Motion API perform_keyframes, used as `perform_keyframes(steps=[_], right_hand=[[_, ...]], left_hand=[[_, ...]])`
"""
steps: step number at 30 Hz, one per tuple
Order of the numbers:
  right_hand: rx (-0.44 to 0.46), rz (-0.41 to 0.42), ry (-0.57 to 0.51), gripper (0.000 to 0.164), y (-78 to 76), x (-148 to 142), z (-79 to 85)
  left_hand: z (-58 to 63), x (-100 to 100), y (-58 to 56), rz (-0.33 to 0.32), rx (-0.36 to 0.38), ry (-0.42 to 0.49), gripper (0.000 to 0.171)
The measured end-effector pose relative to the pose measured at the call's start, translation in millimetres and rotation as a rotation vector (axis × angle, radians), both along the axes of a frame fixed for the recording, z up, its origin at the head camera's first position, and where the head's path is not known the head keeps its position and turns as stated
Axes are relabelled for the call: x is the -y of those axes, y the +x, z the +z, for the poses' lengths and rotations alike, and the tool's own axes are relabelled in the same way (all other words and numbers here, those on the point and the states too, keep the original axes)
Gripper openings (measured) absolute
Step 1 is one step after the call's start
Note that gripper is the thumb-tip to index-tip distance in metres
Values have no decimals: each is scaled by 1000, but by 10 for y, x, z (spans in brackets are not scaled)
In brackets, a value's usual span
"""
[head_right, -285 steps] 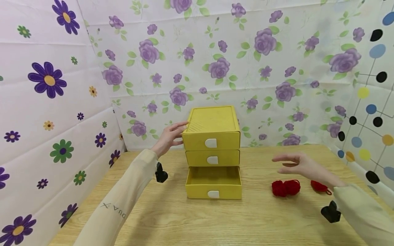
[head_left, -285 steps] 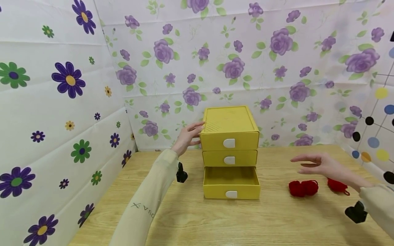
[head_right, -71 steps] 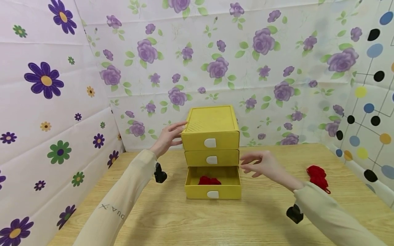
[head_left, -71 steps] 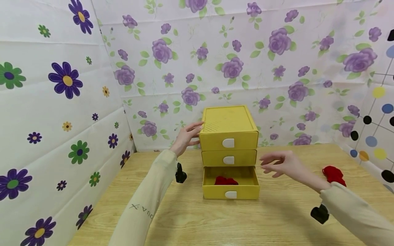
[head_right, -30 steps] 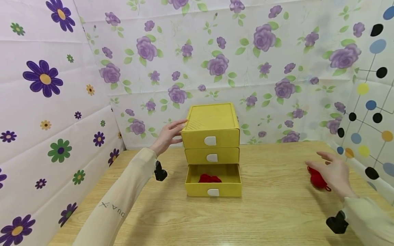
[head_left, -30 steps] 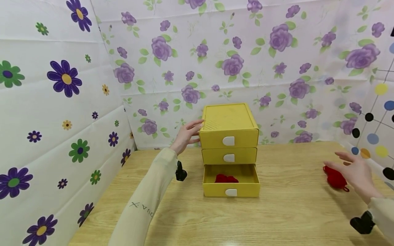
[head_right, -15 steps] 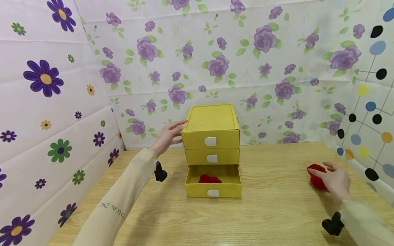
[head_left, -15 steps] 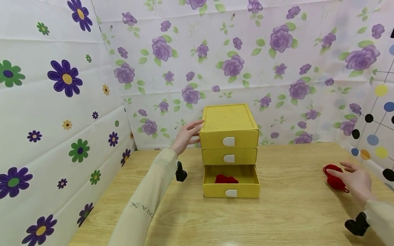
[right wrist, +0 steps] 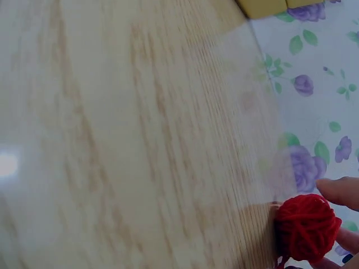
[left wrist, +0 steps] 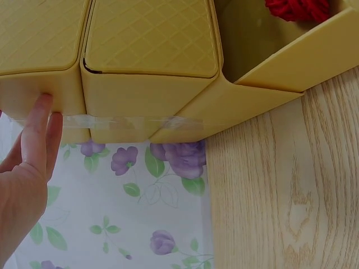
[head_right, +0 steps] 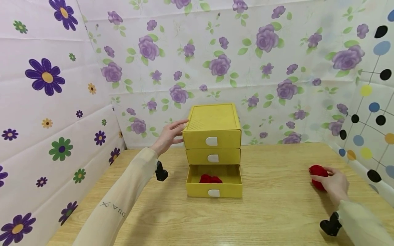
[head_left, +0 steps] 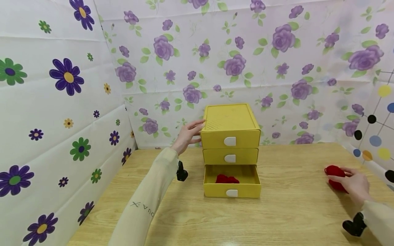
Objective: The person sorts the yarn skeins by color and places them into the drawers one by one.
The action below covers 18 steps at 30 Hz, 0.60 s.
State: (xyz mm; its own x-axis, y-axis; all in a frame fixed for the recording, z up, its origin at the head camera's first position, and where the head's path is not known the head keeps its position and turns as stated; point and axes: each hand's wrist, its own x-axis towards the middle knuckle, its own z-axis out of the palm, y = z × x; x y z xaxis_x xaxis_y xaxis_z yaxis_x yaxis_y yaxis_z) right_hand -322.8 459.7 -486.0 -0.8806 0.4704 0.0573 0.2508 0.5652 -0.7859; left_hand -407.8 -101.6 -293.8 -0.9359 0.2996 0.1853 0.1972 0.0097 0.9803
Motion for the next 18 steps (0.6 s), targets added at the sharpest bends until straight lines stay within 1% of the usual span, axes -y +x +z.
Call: perform_keyframes(steps=[1,2,3,8,9,10,11,15,17,18], right_hand=[[4,-4,4,91,6,8,6],[7,-4,-8,90,29,33,47],[3,-11,13,85,54,69,66],[-8,2,-19,68,262,313,378],[-12,2,-11,65,292,351,411],[-13,6,-25,63,318,381,452],[-18,-17,-15,57,332,415,478],[-4,-42,-57,55,357,457,530],[-14,-42,-57,54,360,463,537],[-17,-22,-66,56,364,456,541]], left_hand=[[1,-1,2,0,-1,0,37],[2,-2,5,0,-3,-2,37],[2,-4,5,-1,-2,0,37],[2,-5,5,-4,-3,2,37],[0,-5,5,-4,-3,2,37],[0,-5,6,-2,-2,0,37],[-1,-4,8,-1,-1,-1,37],[0,-2,11,2,-4,-1,37],[1,0,14,1,-7,1,37],[2,2,14,1,-7,2,37]])
